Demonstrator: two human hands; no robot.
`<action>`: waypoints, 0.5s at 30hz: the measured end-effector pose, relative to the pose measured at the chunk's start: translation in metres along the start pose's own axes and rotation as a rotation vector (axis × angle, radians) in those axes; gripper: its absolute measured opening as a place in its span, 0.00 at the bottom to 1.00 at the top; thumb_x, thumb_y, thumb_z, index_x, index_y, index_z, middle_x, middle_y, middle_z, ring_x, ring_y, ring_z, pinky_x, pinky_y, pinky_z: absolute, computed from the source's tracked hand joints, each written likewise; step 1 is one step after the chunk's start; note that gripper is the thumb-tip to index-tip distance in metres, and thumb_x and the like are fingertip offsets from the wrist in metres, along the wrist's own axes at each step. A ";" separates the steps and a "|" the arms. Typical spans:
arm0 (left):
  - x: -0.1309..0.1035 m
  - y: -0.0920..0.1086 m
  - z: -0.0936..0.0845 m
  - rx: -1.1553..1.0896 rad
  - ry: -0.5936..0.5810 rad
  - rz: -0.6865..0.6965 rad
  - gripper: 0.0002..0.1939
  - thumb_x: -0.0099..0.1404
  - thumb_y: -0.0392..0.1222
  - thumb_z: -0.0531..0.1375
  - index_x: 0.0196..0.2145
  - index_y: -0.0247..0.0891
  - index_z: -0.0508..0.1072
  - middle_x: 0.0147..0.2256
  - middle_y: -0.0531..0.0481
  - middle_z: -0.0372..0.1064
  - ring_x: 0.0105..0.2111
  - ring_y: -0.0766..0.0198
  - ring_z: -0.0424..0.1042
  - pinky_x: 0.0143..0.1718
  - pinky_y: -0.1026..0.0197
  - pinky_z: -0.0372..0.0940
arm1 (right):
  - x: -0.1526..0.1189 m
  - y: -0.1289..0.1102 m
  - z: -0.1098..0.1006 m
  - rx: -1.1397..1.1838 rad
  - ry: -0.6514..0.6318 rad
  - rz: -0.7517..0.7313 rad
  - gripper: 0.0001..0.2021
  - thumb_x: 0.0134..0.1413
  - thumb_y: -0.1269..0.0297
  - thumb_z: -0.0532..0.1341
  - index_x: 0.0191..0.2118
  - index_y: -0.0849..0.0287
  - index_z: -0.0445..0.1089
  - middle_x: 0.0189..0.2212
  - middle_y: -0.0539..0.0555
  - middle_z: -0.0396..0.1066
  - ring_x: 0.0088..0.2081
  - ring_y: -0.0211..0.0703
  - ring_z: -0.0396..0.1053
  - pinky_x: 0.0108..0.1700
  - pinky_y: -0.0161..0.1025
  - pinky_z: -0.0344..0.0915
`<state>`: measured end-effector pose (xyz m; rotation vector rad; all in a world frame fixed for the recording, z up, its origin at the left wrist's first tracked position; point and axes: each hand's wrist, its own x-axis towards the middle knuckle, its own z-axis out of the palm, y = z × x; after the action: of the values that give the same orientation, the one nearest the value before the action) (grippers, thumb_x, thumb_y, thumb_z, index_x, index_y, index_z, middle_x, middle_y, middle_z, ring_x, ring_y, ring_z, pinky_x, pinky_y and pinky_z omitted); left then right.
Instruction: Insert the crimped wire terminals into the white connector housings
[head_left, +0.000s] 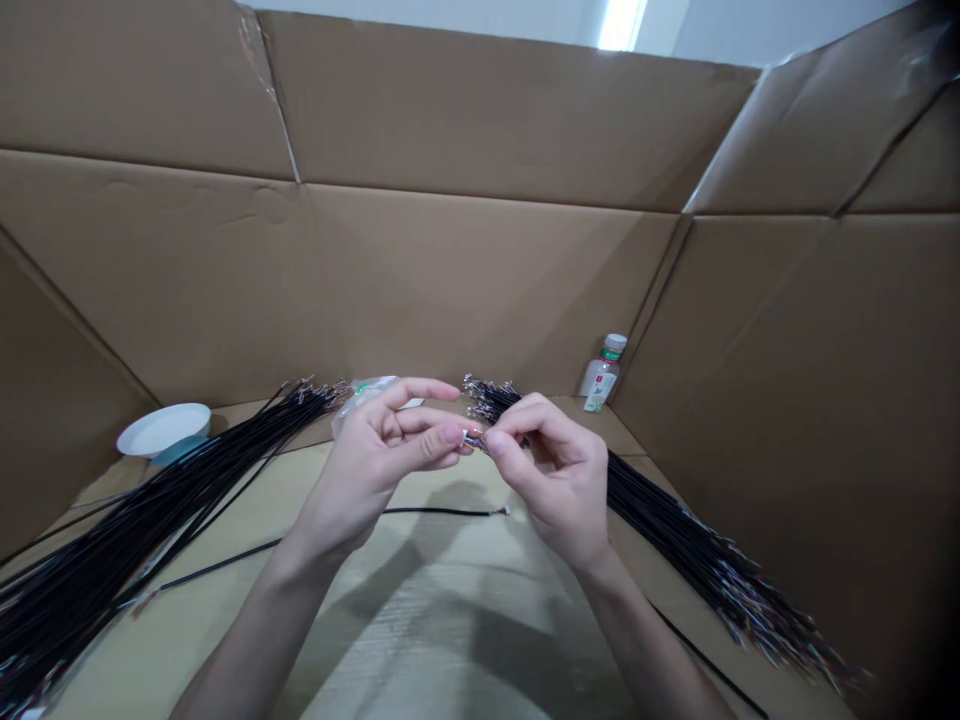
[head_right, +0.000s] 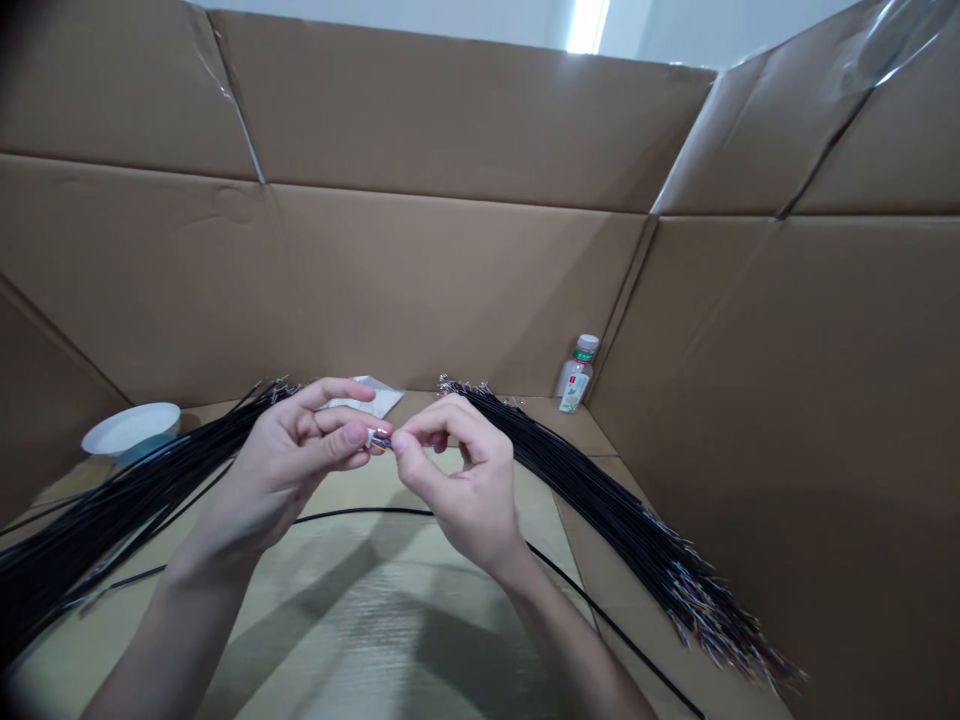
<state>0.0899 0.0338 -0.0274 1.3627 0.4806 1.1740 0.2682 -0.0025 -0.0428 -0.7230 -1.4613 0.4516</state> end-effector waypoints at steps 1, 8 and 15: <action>0.001 0.000 0.000 -0.073 -0.007 -0.054 0.16 0.63 0.38 0.74 0.47 0.38 0.79 0.35 0.48 0.85 0.33 0.66 0.84 0.35 0.74 0.77 | 0.000 0.000 0.000 -0.018 0.003 -0.020 0.07 0.62 0.70 0.67 0.31 0.54 0.75 0.28 0.48 0.71 0.32 0.41 0.65 0.37 0.42 0.61; 0.002 0.000 0.007 -0.281 0.009 -0.245 0.23 0.64 0.32 0.72 0.55 0.35 0.73 0.38 0.45 0.85 0.33 0.68 0.84 0.36 0.74 0.77 | 0.003 -0.004 -0.001 -0.137 0.015 -0.178 0.10 0.54 0.79 0.66 0.29 0.56 0.73 0.27 0.47 0.72 0.31 0.39 0.64 0.35 0.41 0.61; 0.001 -0.001 0.009 -0.293 0.030 -0.242 0.24 0.67 0.29 0.69 0.57 0.35 0.67 0.37 0.45 0.84 0.33 0.68 0.84 0.36 0.73 0.78 | 0.001 -0.005 0.001 -0.169 0.070 -0.196 0.09 0.54 0.80 0.65 0.29 0.57 0.73 0.26 0.46 0.70 0.30 0.38 0.64 0.35 0.41 0.62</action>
<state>0.0979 0.0308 -0.0262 1.0067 0.4612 1.0215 0.2668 -0.0054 -0.0390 -0.7130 -1.4988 0.1519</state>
